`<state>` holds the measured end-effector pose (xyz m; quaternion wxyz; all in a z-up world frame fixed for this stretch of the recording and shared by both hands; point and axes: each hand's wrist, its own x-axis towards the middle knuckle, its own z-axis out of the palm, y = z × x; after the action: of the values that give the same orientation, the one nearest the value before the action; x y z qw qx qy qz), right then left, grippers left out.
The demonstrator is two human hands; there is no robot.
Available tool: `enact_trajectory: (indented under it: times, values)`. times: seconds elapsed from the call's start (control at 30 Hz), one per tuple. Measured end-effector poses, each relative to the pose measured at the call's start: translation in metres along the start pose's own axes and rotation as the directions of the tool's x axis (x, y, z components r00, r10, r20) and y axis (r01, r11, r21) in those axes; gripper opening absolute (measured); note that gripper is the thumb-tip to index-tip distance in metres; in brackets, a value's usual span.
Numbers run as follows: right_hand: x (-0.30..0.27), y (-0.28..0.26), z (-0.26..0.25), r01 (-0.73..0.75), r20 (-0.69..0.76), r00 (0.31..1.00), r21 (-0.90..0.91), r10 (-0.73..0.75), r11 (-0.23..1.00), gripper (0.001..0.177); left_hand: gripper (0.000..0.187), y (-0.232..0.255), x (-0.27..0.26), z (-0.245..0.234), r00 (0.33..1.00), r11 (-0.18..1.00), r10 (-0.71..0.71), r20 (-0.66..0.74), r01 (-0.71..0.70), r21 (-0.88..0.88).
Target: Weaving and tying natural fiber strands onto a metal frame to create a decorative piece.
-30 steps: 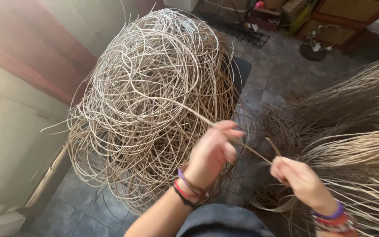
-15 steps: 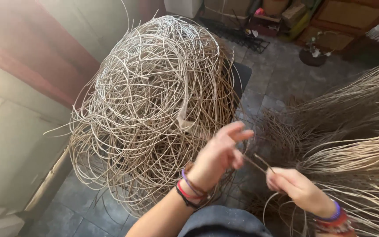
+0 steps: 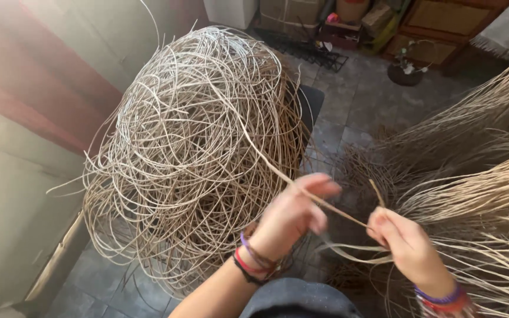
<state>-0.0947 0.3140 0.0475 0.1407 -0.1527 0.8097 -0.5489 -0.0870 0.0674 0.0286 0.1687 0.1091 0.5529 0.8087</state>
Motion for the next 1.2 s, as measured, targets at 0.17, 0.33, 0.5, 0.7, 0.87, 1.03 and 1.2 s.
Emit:
enact_trajectory:
  times: [0.17,0.33,0.5,0.7,0.87,1.03,1.2]
  values:
    - [-0.003,-0.015,-0.001,-0.126,-0.019,0.992,0.056,0.127,0.990,0.052,0.013,0.000,0.003,-0.004,0.858,0.589,0.477,0.191,-0.474,0.655]
    - [0.007,-0.035,0.021,0.017,0.076,0.996,0.348,-0.047,0.937,0.038,0.015,-0.046,-0.005,0.041,0.966,0.758,0.077,0.245,-0.217,0.615]
    - [-0.030,0.016,-0.015,-0.098,0.039,0.994,-0.014,0.098,0.995,0.042,0.061,0.026,0.005,0.021,0.984,0.905,-0.103,-0.146,0.032,-0.424]
    - [-0.015,-0.014,0.000,-0.049,0.062,0.998,0.302,0.032,0.952,0.038,0.014,-0.018,-0.007,0.039,0.926,0.735,0.274,0.259,-0.375,0.565]
    - [-0.027,-0.019,0.007,-0.043,0.040,0.999,0.319,0.032,0.947,0.042,0.040,-0.036,-0.003,0.049,0.962,0.762,0.161,0.221,-0.263,0.592]
    - [-0.072,0.053,-0.031,-0.212,0.084,0.976,0.105,0.203,0.972,0.046,0.028,0.006,0.014,0.027,0.990,0.880,-0.066,-0.125,-0.001,-0.476]
    - [-0.070,0.031,-0.013,-0.232,0.026,0.971,0.357,0.238,0.905,0.043,0.030,-0.012,0.011,0.058,0.977,0.990,0.094,-0.192,-0.112,-0.083]
